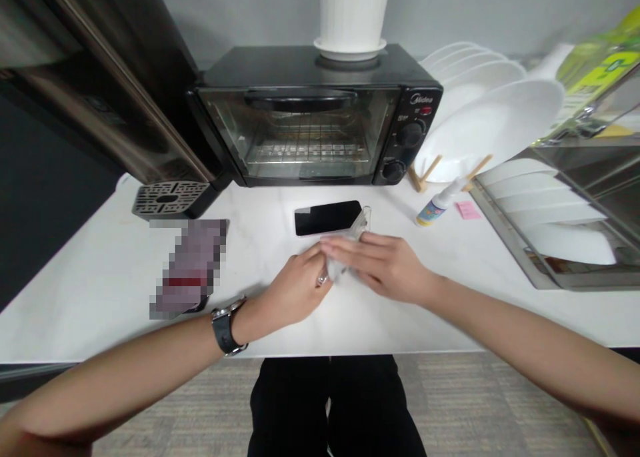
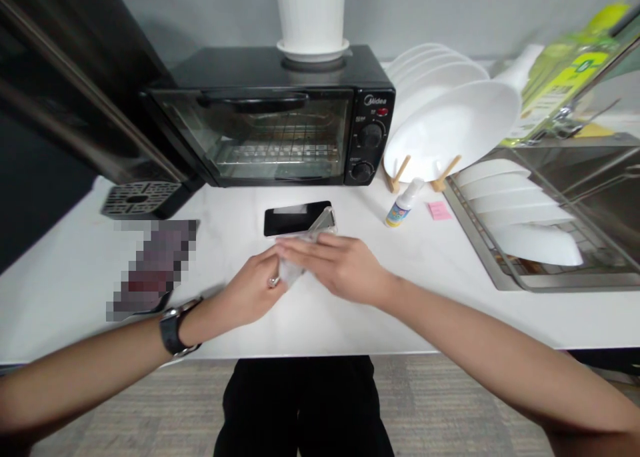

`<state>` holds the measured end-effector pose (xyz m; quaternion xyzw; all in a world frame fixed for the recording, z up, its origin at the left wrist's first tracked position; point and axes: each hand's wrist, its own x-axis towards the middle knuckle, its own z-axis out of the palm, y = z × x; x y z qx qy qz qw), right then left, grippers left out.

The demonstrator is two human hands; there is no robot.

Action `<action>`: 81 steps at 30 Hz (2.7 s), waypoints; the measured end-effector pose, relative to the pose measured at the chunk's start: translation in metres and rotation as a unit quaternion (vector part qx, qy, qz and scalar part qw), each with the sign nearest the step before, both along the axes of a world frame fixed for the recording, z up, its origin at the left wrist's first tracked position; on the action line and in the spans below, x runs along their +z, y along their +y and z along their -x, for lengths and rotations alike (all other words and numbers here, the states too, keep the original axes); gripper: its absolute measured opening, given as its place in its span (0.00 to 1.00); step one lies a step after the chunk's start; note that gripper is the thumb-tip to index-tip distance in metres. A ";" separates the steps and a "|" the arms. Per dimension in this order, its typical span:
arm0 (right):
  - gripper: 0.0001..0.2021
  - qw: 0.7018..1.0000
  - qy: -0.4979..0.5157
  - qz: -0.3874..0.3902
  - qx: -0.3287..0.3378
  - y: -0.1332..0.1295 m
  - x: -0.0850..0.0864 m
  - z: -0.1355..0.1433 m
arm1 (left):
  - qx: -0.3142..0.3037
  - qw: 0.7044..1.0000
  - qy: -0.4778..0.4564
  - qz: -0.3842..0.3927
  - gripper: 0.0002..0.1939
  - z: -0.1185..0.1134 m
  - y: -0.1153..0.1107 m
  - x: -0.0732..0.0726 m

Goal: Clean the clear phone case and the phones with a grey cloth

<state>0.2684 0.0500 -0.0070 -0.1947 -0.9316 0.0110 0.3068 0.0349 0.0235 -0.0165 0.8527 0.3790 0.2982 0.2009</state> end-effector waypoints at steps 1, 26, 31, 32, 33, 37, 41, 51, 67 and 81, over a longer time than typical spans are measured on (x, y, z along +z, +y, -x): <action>0.38 0.999 0.019 0.015 -0.043 0.007 0.000 -0.005 | 0.004 1.000 0.009 0.001 0.12 0.000 0.000 0.003; 0.14 0.964 0.191 0.106 -0.152 0.016 0.004 -0.002 | -0.016 0.960 -0.269 0.078 0.25 -0.039 0.015 0.047; 0.17 0.913 0.328 0.092 -0.225 -0.007 0.040 -0.008 | -0.068 0.965 -0.252 0.030 0.30 -0.033 0.023 0.038; 0.16 0.920 0.326 0.079 -0.205 -0.009 0.048 -0.006 | -0.070 0.967 -0.243 0.026 0.30 -0.031 0.023 0.034; 0.17 0.929 0.316 0.064 -0.181 -0.010 0.055 -0.002 | -0.070 0.969 -0.234 0.026 0.30 -0.028 0.023 0.031; 0.21 0.967 0.248 0.003 -0.064 0.003 0.069 0.012 | -0.064 0.973 -0.212 0.061 0.32 -0.022 0.020 0.021; 0.28 0.975 0.217 -0.037 -0.006 0.018 0.057 0.016 | -0.085 0.966 -0.240 0.032 0.45 -0.020 0.023 0.022; 0.29 0.973 0.185 -0.135 0.022 -0.007 0.029 0.016 | -0.130 0.968 -0.212 0.018 0.48 -0.018 0.021 0.014; 0.21 0.976 0.149 -0.147 0.051 -0.008 0.034 0.010 | -0.146 0.961 -0.236 0.012 0.48 -0.016 0.016 0.000; 0.23 0.977 0.142 -0.155 0.023 -0.004 0.039 0.008 | -0.163 0.962 -0.218 0.016 0.44 -0.020 0.021 0.016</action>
